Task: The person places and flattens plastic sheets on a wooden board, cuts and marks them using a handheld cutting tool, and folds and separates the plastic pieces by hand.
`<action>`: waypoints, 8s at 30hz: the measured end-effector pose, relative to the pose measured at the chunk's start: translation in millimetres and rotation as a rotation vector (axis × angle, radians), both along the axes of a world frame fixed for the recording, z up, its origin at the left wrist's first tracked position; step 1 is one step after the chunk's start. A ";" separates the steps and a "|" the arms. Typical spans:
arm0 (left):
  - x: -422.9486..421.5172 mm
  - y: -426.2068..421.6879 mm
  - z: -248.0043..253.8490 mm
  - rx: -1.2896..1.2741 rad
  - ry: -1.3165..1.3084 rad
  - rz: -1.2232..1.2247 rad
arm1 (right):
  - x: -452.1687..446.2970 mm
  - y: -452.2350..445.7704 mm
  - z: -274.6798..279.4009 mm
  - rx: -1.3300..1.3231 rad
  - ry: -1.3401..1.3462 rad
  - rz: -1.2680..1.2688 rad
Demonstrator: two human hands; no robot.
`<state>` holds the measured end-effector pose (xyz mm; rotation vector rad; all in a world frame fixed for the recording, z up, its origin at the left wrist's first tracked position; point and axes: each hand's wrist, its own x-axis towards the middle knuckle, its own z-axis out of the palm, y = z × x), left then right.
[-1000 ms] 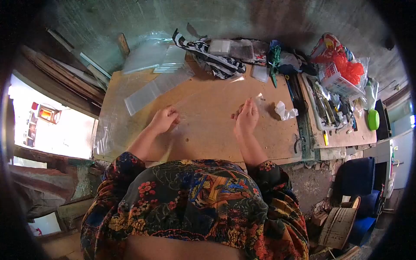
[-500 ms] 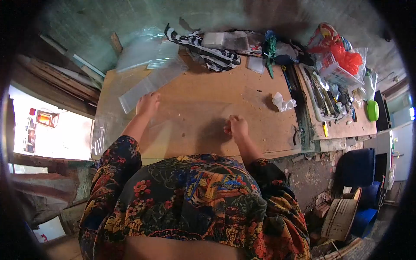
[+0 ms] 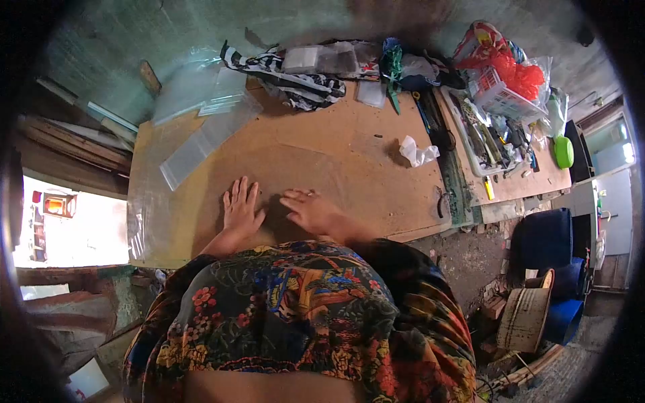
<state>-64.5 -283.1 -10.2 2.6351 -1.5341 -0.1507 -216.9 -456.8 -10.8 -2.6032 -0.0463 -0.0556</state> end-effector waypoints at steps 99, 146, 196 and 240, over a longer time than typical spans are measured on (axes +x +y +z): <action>-60.5 -133.4 -2.0 -0.035 0.071 -0.097 | -70.4 -66.8 -4.6 -0.197 -0.042 -0.503; -61.6 -133.4 5.8 0.055 0.116 -0.050 | -82.5 -79.8 5.6 -0.015 -0.262 -0.709; -58.9 -129.0 -10.4 -0.095 0.113 -0.101 | -142.6 -88.9 -67.9 0.472 -0.623 -1.273; -61.8 -135.1 -1.4 0.044 0.086 -0.081 | -63.8 -65.1 -12.0 -0.078 -0.341 -0.596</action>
